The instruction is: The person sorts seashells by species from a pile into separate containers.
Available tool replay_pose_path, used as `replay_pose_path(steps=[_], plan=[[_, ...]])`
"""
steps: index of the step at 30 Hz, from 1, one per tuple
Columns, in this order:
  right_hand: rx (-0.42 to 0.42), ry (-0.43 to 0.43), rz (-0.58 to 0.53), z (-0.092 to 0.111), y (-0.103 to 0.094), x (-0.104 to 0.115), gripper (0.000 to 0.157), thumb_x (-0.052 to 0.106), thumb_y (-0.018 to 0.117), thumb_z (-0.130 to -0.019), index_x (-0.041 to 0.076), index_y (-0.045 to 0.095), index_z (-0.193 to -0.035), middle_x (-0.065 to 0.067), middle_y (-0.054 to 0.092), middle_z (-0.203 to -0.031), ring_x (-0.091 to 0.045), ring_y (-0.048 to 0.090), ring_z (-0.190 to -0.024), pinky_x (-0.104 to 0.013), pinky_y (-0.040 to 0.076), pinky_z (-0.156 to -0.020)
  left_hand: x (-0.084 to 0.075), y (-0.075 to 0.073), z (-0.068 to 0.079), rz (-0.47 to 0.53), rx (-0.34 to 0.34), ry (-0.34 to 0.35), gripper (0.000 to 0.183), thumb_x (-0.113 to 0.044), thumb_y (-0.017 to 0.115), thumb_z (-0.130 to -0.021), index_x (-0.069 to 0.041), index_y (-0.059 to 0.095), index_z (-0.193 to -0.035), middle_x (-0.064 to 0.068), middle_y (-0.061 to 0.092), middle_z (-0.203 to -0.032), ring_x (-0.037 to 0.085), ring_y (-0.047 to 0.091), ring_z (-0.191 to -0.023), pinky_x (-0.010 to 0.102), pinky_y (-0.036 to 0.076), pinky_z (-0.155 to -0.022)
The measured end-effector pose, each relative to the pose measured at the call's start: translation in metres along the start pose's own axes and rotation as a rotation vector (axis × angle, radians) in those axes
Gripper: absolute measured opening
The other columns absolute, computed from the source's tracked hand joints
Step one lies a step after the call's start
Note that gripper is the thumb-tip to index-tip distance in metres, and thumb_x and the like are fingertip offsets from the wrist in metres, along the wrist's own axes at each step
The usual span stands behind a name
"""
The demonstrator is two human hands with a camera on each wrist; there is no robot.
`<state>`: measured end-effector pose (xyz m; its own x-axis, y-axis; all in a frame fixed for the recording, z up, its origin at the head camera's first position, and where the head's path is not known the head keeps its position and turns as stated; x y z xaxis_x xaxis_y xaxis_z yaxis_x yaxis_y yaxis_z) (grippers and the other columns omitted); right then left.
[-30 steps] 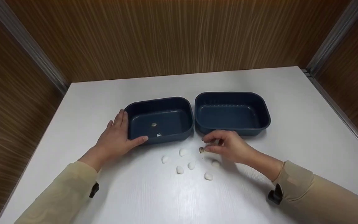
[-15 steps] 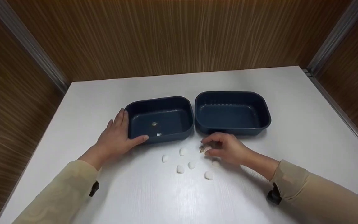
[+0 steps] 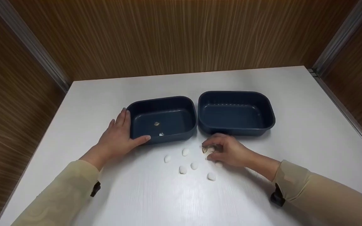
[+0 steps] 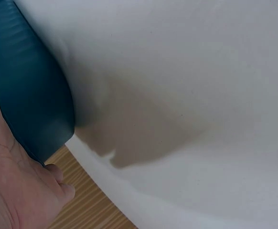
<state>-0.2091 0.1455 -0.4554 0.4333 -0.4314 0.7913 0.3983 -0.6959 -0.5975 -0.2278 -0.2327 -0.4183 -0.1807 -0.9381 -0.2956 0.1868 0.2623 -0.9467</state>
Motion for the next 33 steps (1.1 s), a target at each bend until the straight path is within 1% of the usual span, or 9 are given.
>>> replay_pose_path(steps=[5, 12, 21, 26, 33], plan=[[0.002, -0.012, 0.022, 0.0, 0.0, -0.0002, 0.036, 0.009, 0.09, -0.086, 0.004, 0.078, -0.12, -0.008, 0.07, -0.119, -0.028, 0.065, -0.112, -0.028, 0.05, -0.095, 0.0012, 0.0008, -0.0035, -0.008, 0.009, -0.002, 0.137, -0.096, 0.04, -0.086, 0.005, -0.008, -0.165, 0.023, -0.011, -0.175, 0.038, 0.0, -0.162, 0.057, 0.003, -0.129], [0.002, -0.038, 0.073, -0.0003, -0.0006, 0.0003, 0.037, 0.008, 0.09, -0.086, 0.004, 0.078, -0.12, -0.007, 0.069, -0.118, -0.026, 0.064, -0.112, -0.028, 0.05, -0.095, 0.0, -0.0013, -0.004, -0.011, 0.012, -0.005, 0.137, -0.096, 0.039, -0.086, 0.006, -0.007, -0.165, 0.023, -0.011, -0.175, 0.038, 0.0, -0.162, 0.056, 0.004, -0.129], [0.021, -0.032, 0.081, -0.0016, 0.0001, 0.0, 0.037, 0.008, 0.089, -0.086, 0.005, 0.078, -0.121, -0.005, 0.068, -0.122, -0.026, 0.063, -0.117, -0.029, 0.048, -0.103, 0.0009, -0.0015, -0.0035, -0.008, 0.004, -0.004, 0.136, -0.095, 0.04, -0.087, 0.005, -0.007, -0.165, 0.023, -0.01, -0.175, 0.037, 0.0, -0.163, 0.056, 0.004, -0.129], [0.026, -0.028, 0.078, -0.001, 0.0012, 0.0, 0.037, 0.008, 0.089, -0.087, 0.005, 0.078, -0.122, -0.005, 0.068, -0.124, -0.026, 0.063, -0.119, -0.03, 0.048, -0.105, 0.0013, -0.0002, -0.0028, -0.006, 0.002, -0.002, 0.136, -0.096, 0.04, -0.087, 0.005, -0.007, -0.165, 0.022, -0.01, -0.175, 0.036, 0.0, -0.163, 0.055, 0.003, -0.129], [0.022, -0.021, 0.066, -0.0003, 0.0038, -0.0016, 0.033, 0.007, 0.088, -0.087, 0.007, 0.079, -0.119, -0.004, 0.068, -0.121, -0.025, 0.063, -0.117, -0.03, 0.048, -0.104, 0.0012, 0.0013, -0.0015, -0.004, 0.004, -0.006, 0.136, -0.096, 0.04, -0.086, 0.005, -0.006, -0.165, 0.023, -0.01, -0.175, 0.037, 0.001, -0.163, 0.055, 0.003, -0.129]])
Point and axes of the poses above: each hand's wrist, its own z-axis away from the middle knuckle, its own y-axis out of the palm, x = y × z, the point moved 4 cm from there along -z, towards the middle knuckle
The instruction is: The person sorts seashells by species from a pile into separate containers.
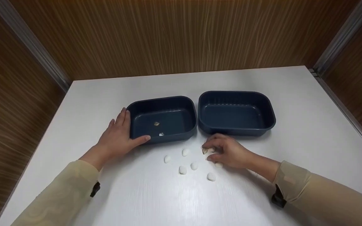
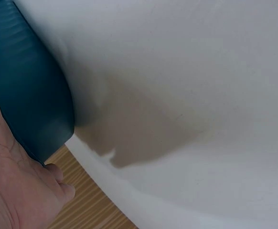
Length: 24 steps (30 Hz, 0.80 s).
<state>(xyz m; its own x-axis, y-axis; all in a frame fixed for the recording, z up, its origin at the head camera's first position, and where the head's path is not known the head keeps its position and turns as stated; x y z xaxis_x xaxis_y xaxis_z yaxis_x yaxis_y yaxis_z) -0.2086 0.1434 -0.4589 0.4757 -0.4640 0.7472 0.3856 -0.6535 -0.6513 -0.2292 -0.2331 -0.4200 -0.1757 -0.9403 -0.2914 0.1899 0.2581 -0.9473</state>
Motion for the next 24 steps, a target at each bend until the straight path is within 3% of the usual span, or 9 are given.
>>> replay_pose_path(steps=[24], plan=[[-0.009, -0.022, -0.018, 0.0019, 0.0021, 0.0058, 0.024, -0.001, 0.085, -0.087, 0.009, 0.081, -0.108, -0.003, 0.07, -0.116, -0.024, 0.063, -0.114, -0.029, 0.049, -0.1, 0.0009, 0.001, -0.0002, 0.009, -0.004, 0.006, 0.136, -0.095, 0.041, -0.087, 0.005, -0.007, -0.165, 0.022, -0.01, -0.175, 0.037, 0.002, -0.163, 0.056, 0.003, -0.129]])
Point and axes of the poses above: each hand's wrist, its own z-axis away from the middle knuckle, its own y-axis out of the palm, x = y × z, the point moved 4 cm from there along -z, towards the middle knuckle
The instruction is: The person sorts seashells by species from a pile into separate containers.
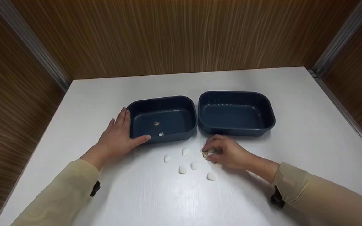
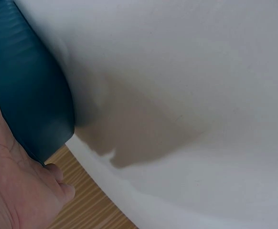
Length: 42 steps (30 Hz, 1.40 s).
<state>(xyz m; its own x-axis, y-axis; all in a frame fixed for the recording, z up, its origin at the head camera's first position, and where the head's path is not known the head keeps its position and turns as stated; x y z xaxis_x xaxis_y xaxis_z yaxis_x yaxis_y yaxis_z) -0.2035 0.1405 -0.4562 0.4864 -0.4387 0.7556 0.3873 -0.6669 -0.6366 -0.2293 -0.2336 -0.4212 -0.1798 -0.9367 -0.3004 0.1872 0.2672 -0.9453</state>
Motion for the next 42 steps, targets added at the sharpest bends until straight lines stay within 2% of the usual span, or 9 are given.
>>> replay_pose_path(steps=[9, 17, 25, 30, 37, 42], plan=[[-0.012, 0.008, 0.004, 0.0, 0.001, -0.001, 0.02, 0.002, 0.086, -0.087, 0.01, 0.082, -0.105, -0.002, 0.069, -0.113, -0.024, 0.062, -0.111, -0.03, 0.049, -0.098, 0.0, 0.0, 0.0, 0.005, -0.007, 0.002, 0.137, -0.095, 0.041, -0.086, 0.006, -0.006, -0.165, 0.023, -0.009, -0.175, 0.037, 0.002, -0.163, 0.056, 0.003, -0.129], [-0.02, -0.024, 0.01, -0.001, 0.001, 0.001, 0.015, 0.002, 0.085, -0.088, 0.011, 0.081, -0.099, -0.002, 0.069, -0.112, -0.024, 0.061, -0.11, -0.031, 0.047, -0.097, 0.0, 0.0, 0.0, 0.009, -0.003, 0.001, 0.136, -0.095, 0.041, -0.086, 0.005, -0.007, -0.165, 0.022, -0.01, -0.175, 0.036, 0.001, -0.163, 0.055, 0.003, -0.129], [-0.022, -0.042, -0.004, -0.001, 0.002, 0.002, 0.018, -0.005, 0.082, -0.086, 0.01, 0.077, -0.094, -0.003, 0.068, -0.108, -0.021, 0.059, -0.101, -0.028, 0.048, -0.085, -0.001, -0.002, 0.001, 0.014, 0.008, -0.001, 0.136, -0.096, 0.04, -0.086, 0.005, -0.007, -0.165, 0.022, -0.011, -0.175, 0.038, 0.002, -0.162, 0.056, 0.003, -0.129], [-0.015, -0.014, 0.002, -0.002, 0.003, 0.004, 0.018, -0.005, 0.081, -0.086, 0.011, 0.075, -0.093, -0.001, 0.068, -0.105, -0.021, 0.057, -0.097, -0.028, 0.046, -0.082, -0.001, -0.001, 0.001, 0.013, 0.012, -0.004, 0.136, -0.096, 0.039, -0.086, 0.004, -0.008, -0.165, 0.021, -0.013, -0.175, 0.036, 0.0, -0.163, 0.055, 0.001, -0.129], [-0.007, 0.008, 0.102, -0.003, 0.005, 0.01, 0.019, -0.002, 0.08, -0.084, 0.014, 0.074, -0.093, 0.001, 0.067, -0.091, -0.019, 0.056, -0.093, -0.031, 0.044, -0.085, 0.0, -0.001, 0.001, 0.007, 0.01, -0.006, 0.136, -0.096, 0.039, -0.086, 0.004, -0.008, -0.166, 0.02, -0.013, -0.175, 0.035, -0.001, -0.163, 0.055, 0.002, -0.129], [0.014, 0.03, 0.074, -0.006, 0.004, 0.012, 0.02, -0.005, 0.078, -0.083, 0.013, 0.074, -0.091, 0.004, 0.068, -0.088, -0.018, 0.059, -0.091, -0.028, 0.046, -0.084, -0.001, -0.002, 0.001, 0.005, 0.009, -0.003, 0.136, -0.096, 0.039, -0.087, 0.004, -0.008, -0.166, 0.021, -0.013, -0.175, 0.036, 0.0, -0.163, 0.055, 0.002, -0.129]])
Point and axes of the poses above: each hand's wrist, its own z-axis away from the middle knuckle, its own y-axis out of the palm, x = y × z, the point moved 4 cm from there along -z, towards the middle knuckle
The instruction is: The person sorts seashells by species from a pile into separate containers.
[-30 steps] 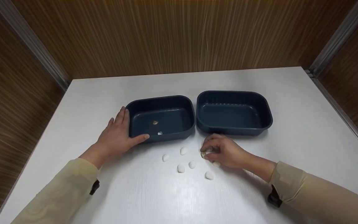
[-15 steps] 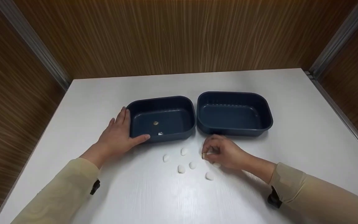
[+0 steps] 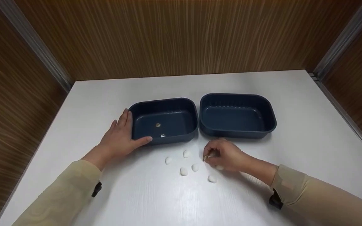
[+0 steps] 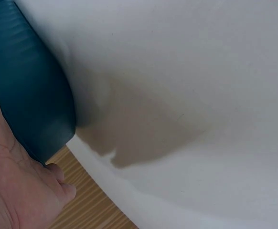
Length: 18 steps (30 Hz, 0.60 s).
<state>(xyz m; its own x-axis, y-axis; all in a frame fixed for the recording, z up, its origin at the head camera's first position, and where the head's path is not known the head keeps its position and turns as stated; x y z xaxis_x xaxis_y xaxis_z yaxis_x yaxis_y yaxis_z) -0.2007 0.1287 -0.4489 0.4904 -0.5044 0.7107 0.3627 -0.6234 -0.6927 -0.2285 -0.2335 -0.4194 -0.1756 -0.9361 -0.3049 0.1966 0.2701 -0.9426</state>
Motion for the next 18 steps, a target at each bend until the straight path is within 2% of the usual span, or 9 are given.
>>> replay_pose_path(steps=[5, 10, 18], plan=[[0.027, -0.001, -0.042, -0.0011, -0.0004, 0.0002, 0.018, -0.006, 0.077, -0.085, 0.01, 0.074, -0.091, 0.006, 0.069, -0.086, -0.011, 0.063, -0.083, -0.023, 0.05, -0.075, -0.0005, 0.0001, 0.0003, -0.003, 0.007, -0.004, 0.136, -0.096, 0.039, -0.087, 0.004, -0.008, -0.165, 0.021, -0.013, -0.175, 0.035, 0.0, -0.163, 0.055, 0.002, -0.129], [0.035, 0.013, -0.043, -0.0023, -0.0011, 0.0, 0.016, -0.004, 0.079, -0.088, 0.011, 0.075, -0.092, 0.006, 0.07, -0.083, -0.007, 0.062, -0.077, -0.022, 0.05, -0.073, -0.0007, -0.0004, 0.0005, -0.004, 0.006, -0.009, 0.136, -0.096, 0.039, -0.086, 0.004, -0.008, -0.165, 0.021, -0.012, -0.175, 0.037, 0.0, -0.163, 0.055, 0.003, -0.129], [0.061, 0.057, -0.086, -0.0041, -0.0011, 0.0012, 0.015, -0.005, 0.077, -0.089, 0.008, 0.074, -0.093, 0.003, 0.07, -0.079, -0.007, 0.062, -0.068, -0.02, 0.052, -0.063, -0.0008, -0.0011, 0.0019, 0.01, 0.003, -0.003, 0.135, -0.095, 0.04, -0.087, 0.004, -0.008, -0.166, 0.021, -0.012, -0.175, 0.038, 0.001, -0.162, 0.055, 0.004, -0.129]])
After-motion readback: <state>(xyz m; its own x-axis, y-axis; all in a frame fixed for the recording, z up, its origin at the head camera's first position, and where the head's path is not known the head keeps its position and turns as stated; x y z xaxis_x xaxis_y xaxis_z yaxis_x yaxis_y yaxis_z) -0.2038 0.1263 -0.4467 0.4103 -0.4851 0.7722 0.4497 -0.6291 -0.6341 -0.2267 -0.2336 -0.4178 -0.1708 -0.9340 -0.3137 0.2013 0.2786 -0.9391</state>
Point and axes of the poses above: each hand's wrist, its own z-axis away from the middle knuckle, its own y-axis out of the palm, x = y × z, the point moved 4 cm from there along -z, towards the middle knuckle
